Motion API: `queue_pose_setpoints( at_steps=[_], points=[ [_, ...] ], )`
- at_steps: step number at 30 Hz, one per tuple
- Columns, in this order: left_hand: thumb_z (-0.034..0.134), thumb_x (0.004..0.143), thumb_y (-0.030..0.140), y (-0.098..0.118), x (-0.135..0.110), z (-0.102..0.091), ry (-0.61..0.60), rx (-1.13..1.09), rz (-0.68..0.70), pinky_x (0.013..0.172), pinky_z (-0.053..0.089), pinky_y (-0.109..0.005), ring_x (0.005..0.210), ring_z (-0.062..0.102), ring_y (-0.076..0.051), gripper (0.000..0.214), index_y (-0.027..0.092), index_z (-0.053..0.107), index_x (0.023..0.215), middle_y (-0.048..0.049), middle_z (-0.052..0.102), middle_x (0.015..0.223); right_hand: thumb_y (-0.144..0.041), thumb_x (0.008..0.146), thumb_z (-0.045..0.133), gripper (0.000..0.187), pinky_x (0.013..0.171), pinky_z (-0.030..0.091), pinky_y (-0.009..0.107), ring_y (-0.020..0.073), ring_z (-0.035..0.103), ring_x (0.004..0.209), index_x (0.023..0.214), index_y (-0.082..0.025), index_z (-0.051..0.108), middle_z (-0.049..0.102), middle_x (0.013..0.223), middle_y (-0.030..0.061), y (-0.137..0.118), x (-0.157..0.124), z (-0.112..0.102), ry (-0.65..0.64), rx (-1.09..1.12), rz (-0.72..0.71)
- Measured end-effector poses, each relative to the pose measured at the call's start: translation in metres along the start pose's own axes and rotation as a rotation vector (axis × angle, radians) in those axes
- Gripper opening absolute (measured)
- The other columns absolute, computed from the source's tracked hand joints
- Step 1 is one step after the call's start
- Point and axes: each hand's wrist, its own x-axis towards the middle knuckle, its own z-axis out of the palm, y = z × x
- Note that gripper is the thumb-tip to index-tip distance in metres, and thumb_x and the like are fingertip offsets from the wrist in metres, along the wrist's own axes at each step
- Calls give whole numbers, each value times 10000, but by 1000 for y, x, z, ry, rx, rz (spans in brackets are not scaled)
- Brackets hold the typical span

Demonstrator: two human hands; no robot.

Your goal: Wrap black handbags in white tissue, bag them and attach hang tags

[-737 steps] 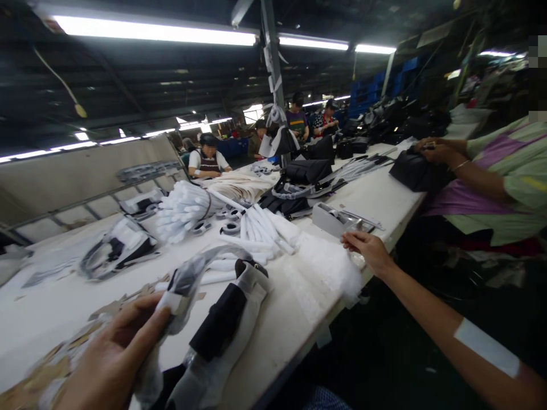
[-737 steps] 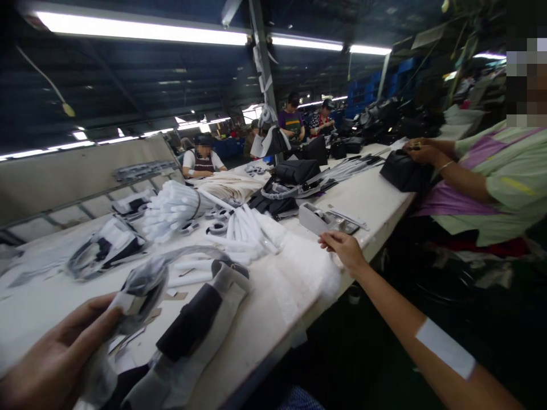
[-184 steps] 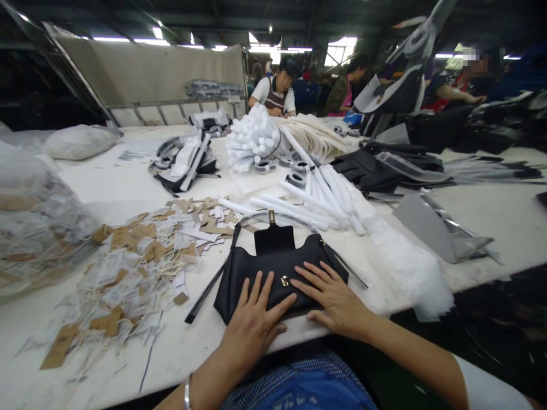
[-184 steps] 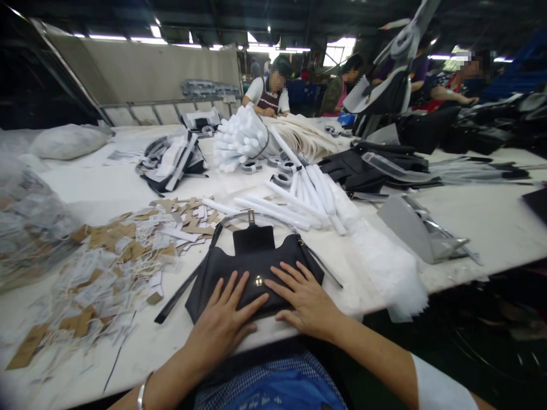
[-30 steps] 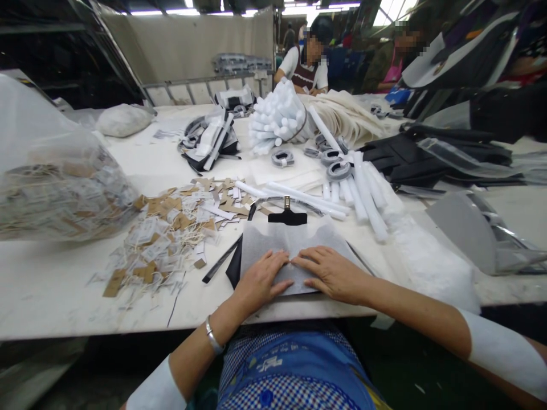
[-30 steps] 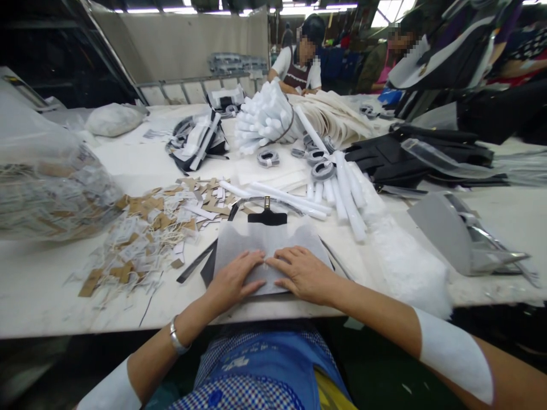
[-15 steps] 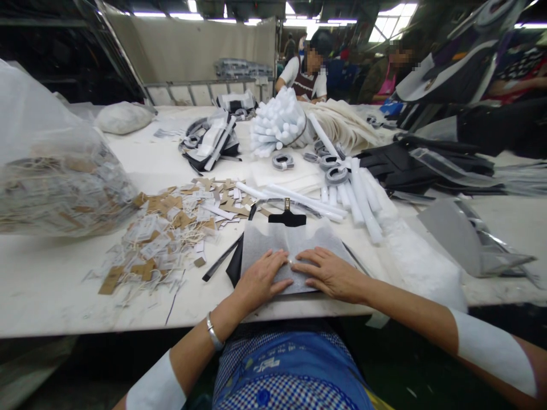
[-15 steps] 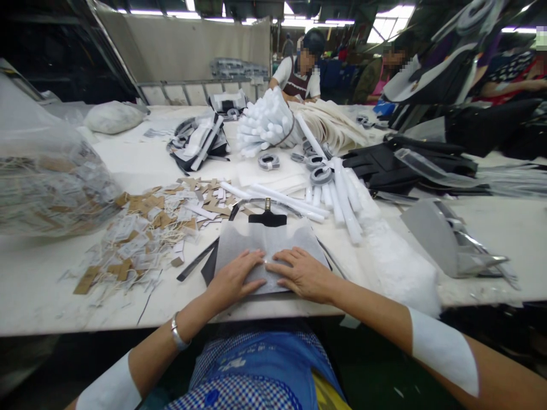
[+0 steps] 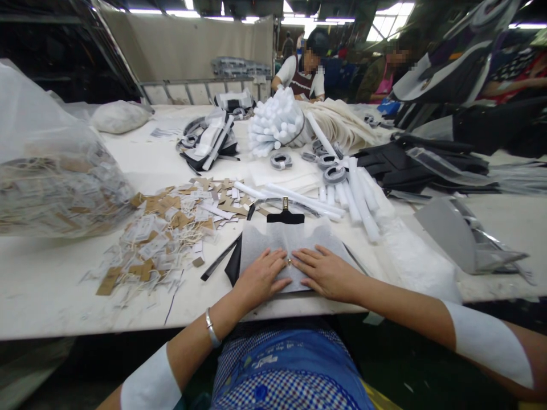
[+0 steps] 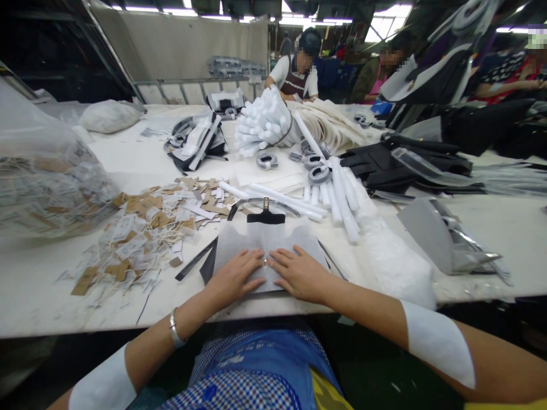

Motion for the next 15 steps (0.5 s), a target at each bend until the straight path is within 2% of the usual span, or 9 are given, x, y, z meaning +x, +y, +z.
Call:
queue_pose_setpoints(
  at_steps=[3,5,8,11,15],
  points=[
    [554,949,429,0,7,-14,-70,28,23,1177,263,-567,1344,492,-271,374,179,558,1228,-129,572,1407,-458,935,519,528,1009,411,519,330,534,1226,1359,-145,556,546,1379,197,9,9,-14,-34,29,-66],
    [561,931,481,-3,11,-22,-126,58,41,1175,228,-601,1382,440,-300,435,195,548,1259,-120,536,1447,-516,902,553,552,1047,370,536,322,536,1209,1327,-165,584,555,1359,187,18,11,-16,-42,80,-119],
    [535,919,557,-7,11,-26,-161,93,49,1184,217,-581,1463,292,-318,538,215,513,1333,-110,442,1525,-543,918,526,639,1132,213,604,338,378,1382,1466,-225,448,388,1536,163,28,5,-4,0,132,-115],
    [514,928,562,-9,5,-20,-115,116,30,1203,195,-560,1491,221,-298,551,225,498,1363,-102,388,1560,-533,945,497,680,1158,123,623,343,176,1487,1544,-279,302,191,1633,125,27,-5,14,66,139,-47],
    [557,909,541,-8,-2,-12,-84,175,6,1195,224,-573,1494,207,-311,563,218,503,1368,-110,311,1598,-554,941,500,714,1176,95,622,340,119,1504,1560,-300,249,164,1642,102,22,-12,19,62,170,-23]
  ],
)
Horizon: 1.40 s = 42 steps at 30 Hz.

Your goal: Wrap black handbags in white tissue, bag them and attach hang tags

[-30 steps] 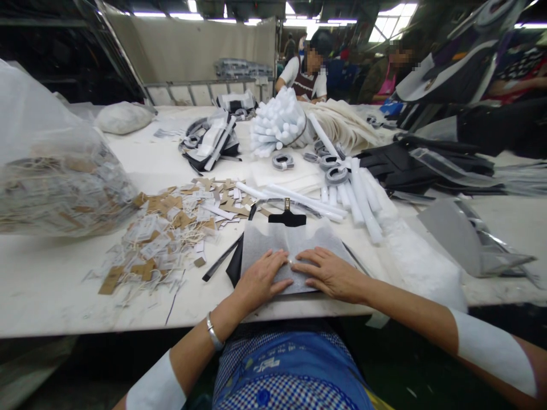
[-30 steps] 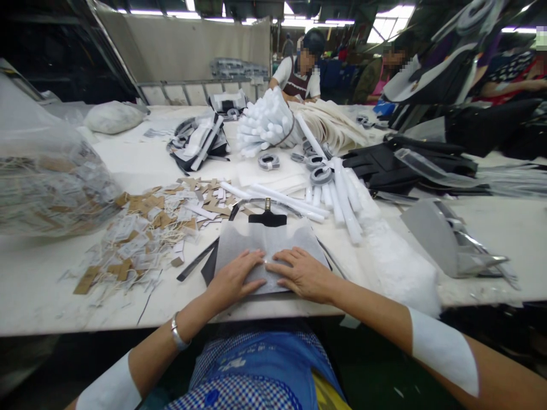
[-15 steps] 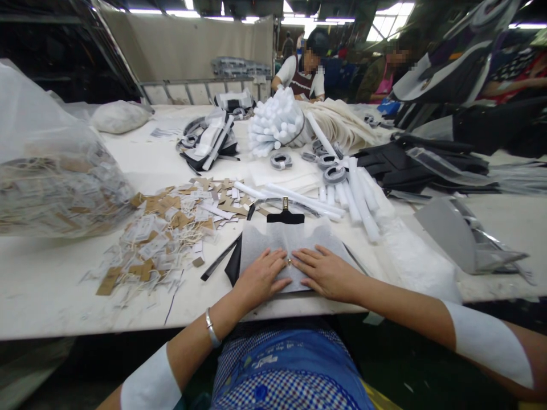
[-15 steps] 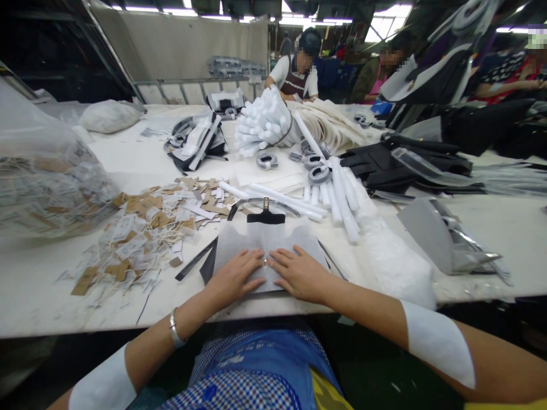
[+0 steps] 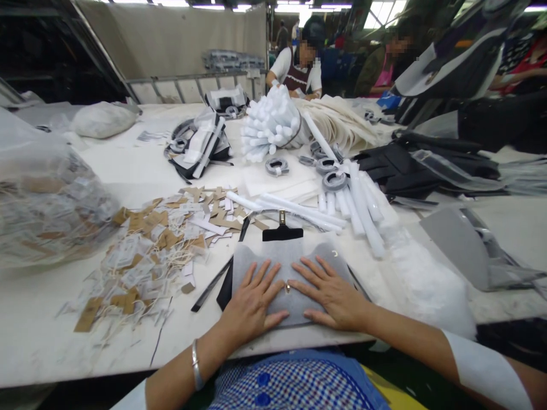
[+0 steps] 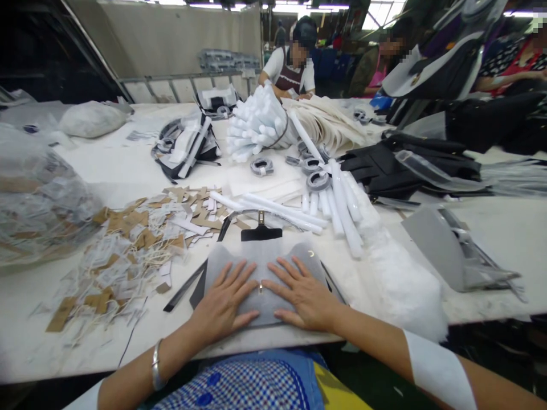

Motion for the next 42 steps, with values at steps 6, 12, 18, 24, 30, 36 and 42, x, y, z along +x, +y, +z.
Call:
queue_pose_setpoints(
  at_steps=[6,12,18,24,30,36,42],
  points=[
    [545,893,605,-11,1,7,23,106,70,1168,303,-546,1480,240,-337,689,211,445,1450,-113,307,1599,-616,923,498,788,1187,155,619,338,147,1503,1575,-294,192,166,1639,89,13,-1,3,-14,70,-4],
    [452,1005,351,-33,1,21,135,54,112,1202,270,-434,1427,379,-234,386,194,570,1336,-39,565,1430,-328,1019,420,633,1142,389,495,231,342,1447,1578,-344,125,454,1515,43,35,-10,23,131,236,41],
    [422,998,165,-43,11,3,95,-83,15,1031,512,-305,1239,594,-159,314,173,606,1253,-58,669,1297,-257,1006,447,623,1074,488,458,248,416,1405,1569,-338,192,452,1512,41,40,-2,2,134,133,122],
    [426,1008,430,-48,43,-18,32,71,-98,1029,505,-460,1225,595,-276,451,125,582,1301,-109,636,1335,-451,995,459,590,1083,441,518,292,530,1290,1497,-147,395,555,1421,136,47,27,-16,130,-30,126],
    [408,1022,375,-51,52,-31,74,-49,-94,982,482,-431,1006,652,-236,375,106,620,1173,-97,721,1071,-357,1022,424,379,1118,339,534,259,627,1064,1251,-113,602,705,1115,107,44,36,-39,183,-3,120],
    [484,990,195,-55,52,-45,137,-233,-61,718,491,-319,745,611,-181,140,162,620,994,-25,655,781,-224,1010,417,220,691,505,352,207,607,751,1038,-137,618,652,794,70,52,43,-58,219,90,-9],
    [415,1023,313,-65,56,-9,12,-33,-141,610,498,-313,730,651,-181,277,156,590,1169,-61,708,1011,-317,1001,473,282,582,486,312,198,671,748,1248,-195,535,694,974,52,66,59,-29,-13,80,209]
  ],
)
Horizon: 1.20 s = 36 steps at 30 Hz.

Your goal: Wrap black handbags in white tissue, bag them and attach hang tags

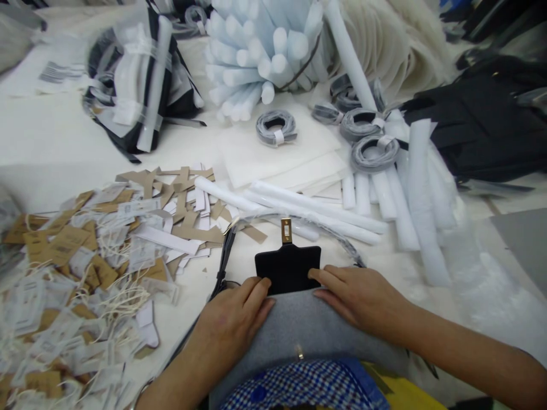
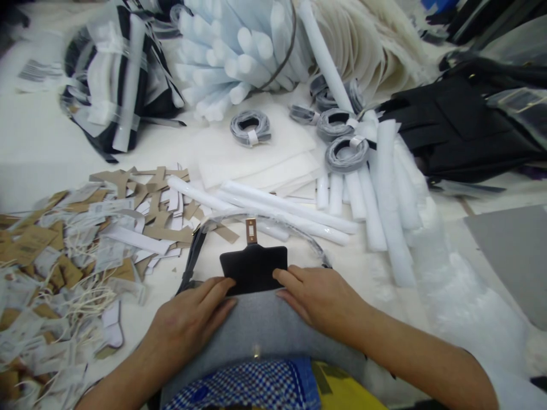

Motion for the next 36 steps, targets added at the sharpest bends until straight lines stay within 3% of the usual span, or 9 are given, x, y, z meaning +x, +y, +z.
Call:
queue_pose_setpoints(
  at_steps=[7,9,12,15,19,24,30,33,36],
  points=[
    [345,1029,239,7,3,7,13,120,40,889,511,-415,1119,611,-263,328,176,605,1219,-115,610,1332,-298,984,486,378,540,462,301,202,692,745,1359,-253,471,675,1076,42,0,9,12,-83,-49,35],
    [318,1028,204,14,2,6,89,118,89,1002,445,-450,1168,582,-263,349,185,629,1187,-99,639,1286,-281,981,486,384,542,456,298,199,691,740,1363,-252,476,677,1061,45,-1,8,12,-82,-53,31],
    [338,1017,156,24,-3,5,142,52,196,1024,424,-355,1040,628,-188,334,175,656,1116,-53,706,1126,-256,974,489,385,559,456,295,198,694,753,1359,-245,492,680,1073,55,-3,7,12,-85,-50,26],
    [397,1024,321,31,-16,4,53,44,229,1048,422,-374,1103,626,-198,333,178,612,1235,-72,701,1168,-246,969,495,382,571,456,293,201,695,765,1350,-246,505,684,1079,56,-4,7,12,-82,-44,37],
    [430,903,685,38,-34,2,-149,118,253,1044,406,-570,1343,474,-338,744,288,310,1520,-184,500,1451,-259,978,485,379,617,469,293,219,699,848,1357,-254,498,690,1109,60,-5,5,11,-60,-11,62],
    [452,926,633,39,-45,7,-207,51,187,1122,275,-628,1444,325,-345,718,370,199,1544,-194,318,1567,-301,965,533,299,720,497,306,215,682,898,1252,-220,555,698,1082,61,-4,5,0,17,100,76],
    [496,934,577,43,-43,-1,-187,-41,145,1149,230,-625,1442,317,-335,631,366,329,1505,-130,310,1583,-328,943,580,266,862,484,343,224,653,945,1127,-148,646,703,1063,103,3,49,-20,281,211,180],
    [481,930,600,45,-42,-2,-183,-62,144,1145,226,-637,1438,323,-334,615,353,379,1483,-140,343,1558,-303,882,659,371,821,500,323,216,681,883,1201,-115,643,740,1009,98,6,79,-22,242,333,285],
    [466,932,610,45,-42,1,-162,-74,142,1152,215,-631,1437,325,-324,604,352,396,1474,-142,362,1543,-243,872,655,248,771,506,261,170,693,827,1091,-137,703,757,899,39,-3,84,-26,222,391,275]
  ],
)
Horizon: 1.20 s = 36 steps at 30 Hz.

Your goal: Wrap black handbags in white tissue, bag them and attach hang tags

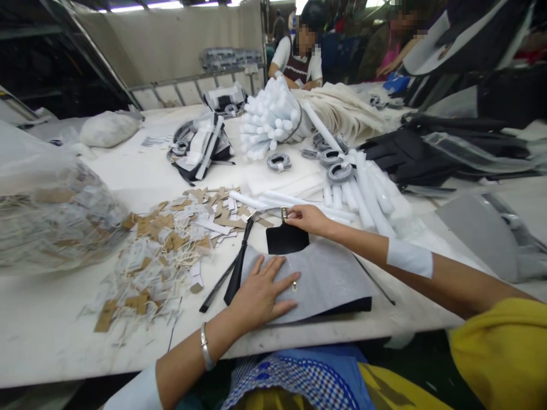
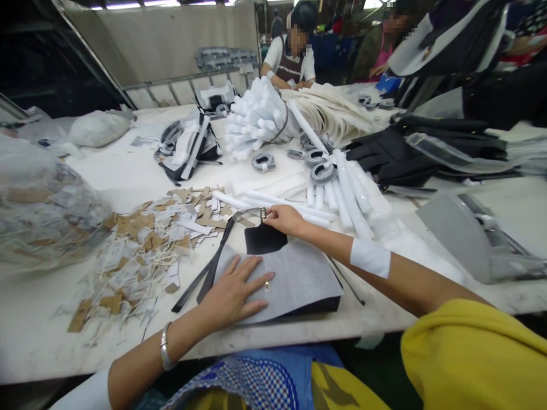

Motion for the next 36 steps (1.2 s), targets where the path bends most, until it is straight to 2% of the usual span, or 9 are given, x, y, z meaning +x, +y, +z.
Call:
queue_pose_setpoints(
  at_steps=[2,7,10,16,22,26,29,32,36],
  points=[
    [470,931,609,0,-1,2,22,0,4,1156,208,-626,1435,329,-321,601,347,408,1468,-141,371,1538,-242,881,644,180,772,503,252,157,688,832,1017,-163,731,757,910,23,-10,-19,-3,44,24,-95],
    [519,916,590,-1,-3,5,82,-7,21,1172,189,-608,1389,398,-314,608,300,449,1447,-133,472,1472,-232,941,580,170,806,499,311,179,665,861,981,-205,743,753,931,48,-27,-101,1,114,-182,-577],
    [559,900,575,-1,-5,6,128,-34,23,1188,178,-584,1312,485,-300,619,231,486,1410,-127,573,1379,-183,982,488,240,785,512,312,176,661,878,1027,-185,723,747,974,69,-21,-131,15,93,-311,-704],
    [570,892,586,-2,-11,12,279,1,59,1180,255,-544,1066,640,-261,545,147,625,1209,-106,724,1044,-186,1013,425,294,857,544,331,168,656,978,1144,-185,688,733,1081,89,-2,-141,34,65,-313,-760],
    [585,938,436,1,-22,15,475,114,135,1062,462,-450,1028,671,-222,393,155,611,1212,-95,724,1092,-168,1014,405,320,888,556,351,173,648,1032,1213,-171,655,716,1134,109,9,-146,42,109,-319,-770],
    [531,982,232,3,-23,9,414,120,338,1087,464,-370,1259,564,-181,424,229,471,1401,-71,645,1319,-170,1009,435,298,864,567,353,187,645,1012,1221,-138,641,714,1133,115,10,-148,47,184,-378,-828],
    [436,995,109,2,-23,7,326,66,482,1101,464,-360,1342,492,-167,456,186,411,1444,-90,605,1379,-176,1005,450,299,871,563,356,195,640,1018,1237,-128,633,707,1152,117,10,-149,49,208,-407,-874],
    [410,1000,101,1,-24,10,282,-35,491,1095,472,-358,1303,535,-169,397,160,476,1387,-103,634,1339,-187,1010,440,311,891,548,352,196,628,1047,1243,-125,636,698,1173,122,11,-148,50,154,-408,-855],
    [405,1006,133,1,-24,14,237,-103,417,1069,490,-336,1252,581,-167,351,163,532,1333,-98,648,1317,-195,1007,444,314,877,527,338,191,635,1022,1229,-163,665,699,1155,105,10,-144,51,2,-409,-719]
  ],
)
